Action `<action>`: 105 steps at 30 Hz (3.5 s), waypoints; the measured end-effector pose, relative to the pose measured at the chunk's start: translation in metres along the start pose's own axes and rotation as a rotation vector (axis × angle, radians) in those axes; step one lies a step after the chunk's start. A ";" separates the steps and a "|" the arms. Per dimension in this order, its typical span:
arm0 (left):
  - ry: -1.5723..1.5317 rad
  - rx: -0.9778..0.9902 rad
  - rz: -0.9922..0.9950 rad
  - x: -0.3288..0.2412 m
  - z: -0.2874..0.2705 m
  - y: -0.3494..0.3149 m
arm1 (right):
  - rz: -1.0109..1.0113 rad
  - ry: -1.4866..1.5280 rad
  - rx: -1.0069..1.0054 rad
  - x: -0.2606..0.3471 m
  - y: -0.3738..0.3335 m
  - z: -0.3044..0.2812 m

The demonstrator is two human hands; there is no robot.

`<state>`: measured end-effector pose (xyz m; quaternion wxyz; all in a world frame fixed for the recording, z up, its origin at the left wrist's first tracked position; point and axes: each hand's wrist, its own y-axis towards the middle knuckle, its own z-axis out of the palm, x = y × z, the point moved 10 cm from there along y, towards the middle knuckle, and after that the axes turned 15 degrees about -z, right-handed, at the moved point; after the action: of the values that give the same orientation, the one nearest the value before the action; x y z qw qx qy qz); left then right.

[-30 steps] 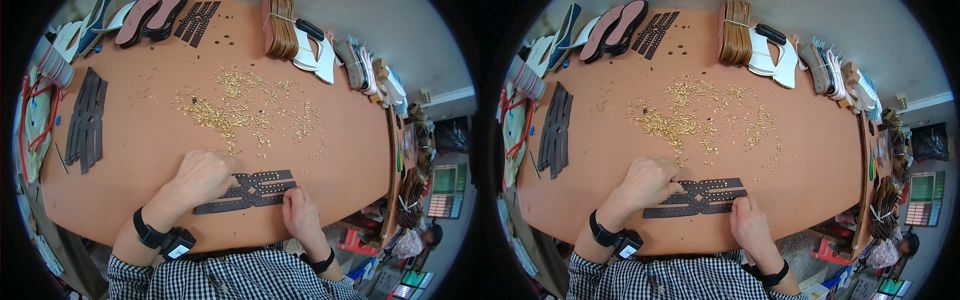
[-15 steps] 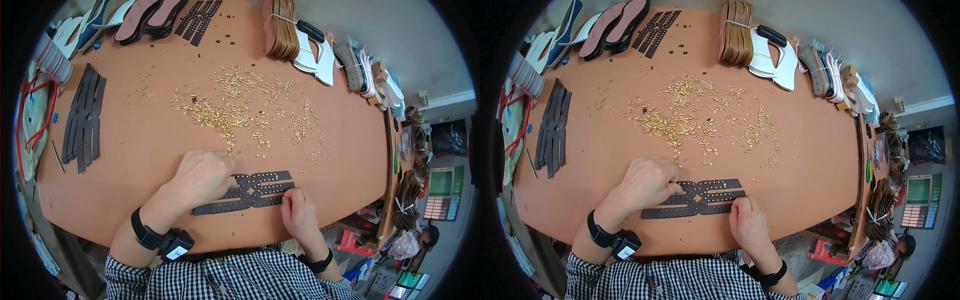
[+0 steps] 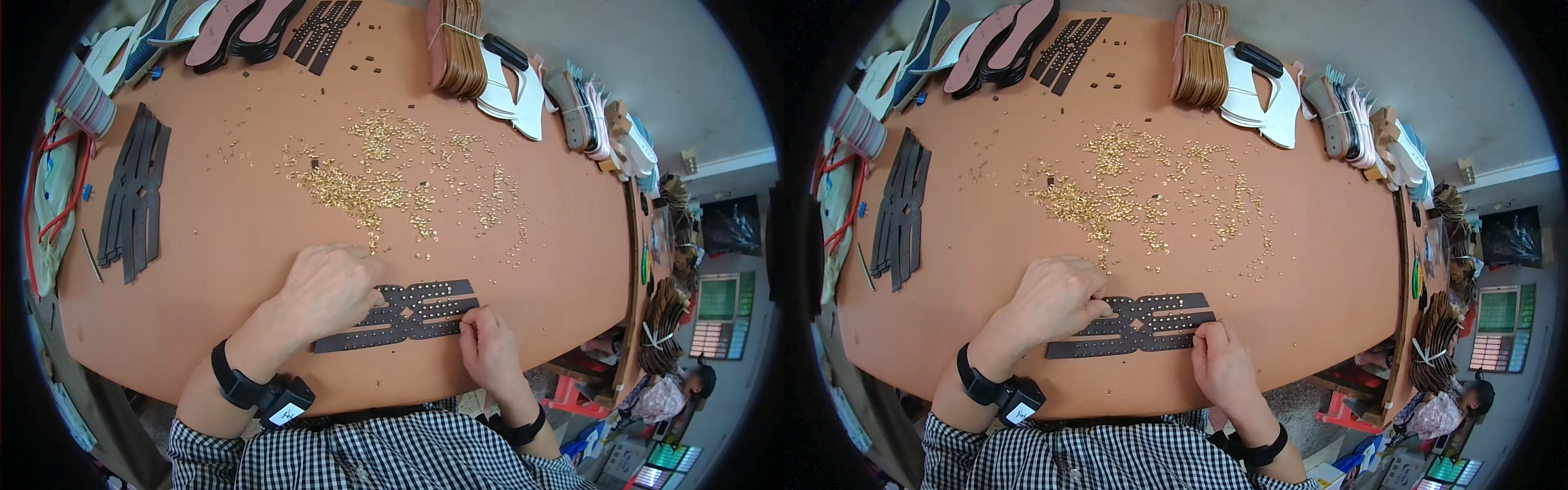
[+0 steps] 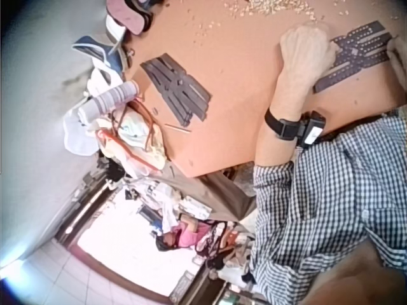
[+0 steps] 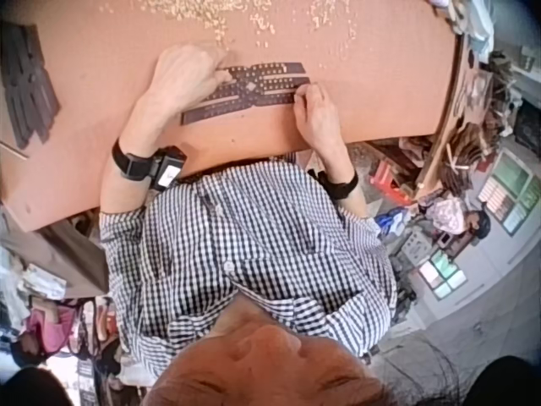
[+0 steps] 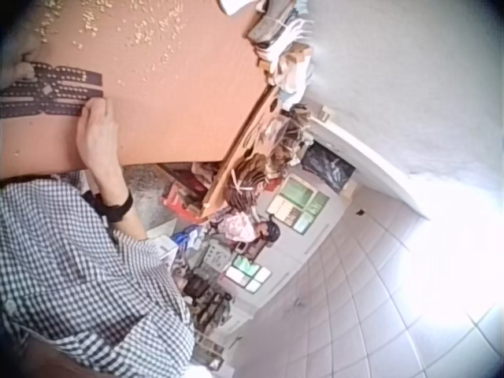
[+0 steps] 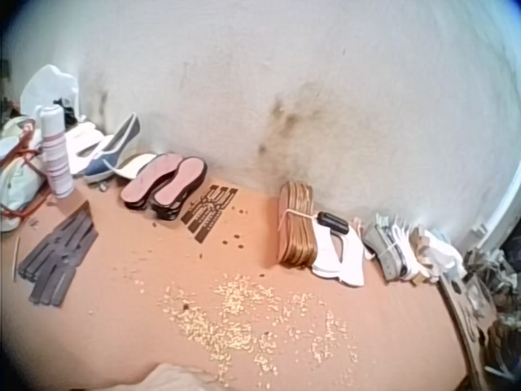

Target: The recorder is manually picking up small gold-colored decorative studs and inserting them into pre-punched holes in leather shoe upper components.

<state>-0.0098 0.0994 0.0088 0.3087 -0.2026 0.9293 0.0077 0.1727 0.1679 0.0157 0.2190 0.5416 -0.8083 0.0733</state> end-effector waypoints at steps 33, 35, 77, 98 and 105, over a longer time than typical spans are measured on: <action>0.016 0.008 -0.004 0.000 0.001 -0.001 | 0.018 0.006 0.141 0.000 0.010 0.004; 0.019 0.003 0.000 0.000 0.001 0.000 | 0.022 -0.022 0.153 0.001 0.010 0.004; -0.009 -0.007 0.014 -0.001 0.000 0.000 | 0.038 0.072 0.110 0.001 0.006 0.001; 0.000 0.006 0.003 0.001 0.001 0.000 | 0.003 0.107 0.061 -0.001 0.005 -0.002; 0.007 0.010 -0.008 0.002 0.003 0.000 | 0.039 0.112 0.126 -0.003 0.004 0.003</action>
<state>-0.0098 0.0995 0.0051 0.3063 -0.2046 0.9297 0.0012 0.1692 0.1713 0.0124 0.2277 0.5337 -0.7989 0.1584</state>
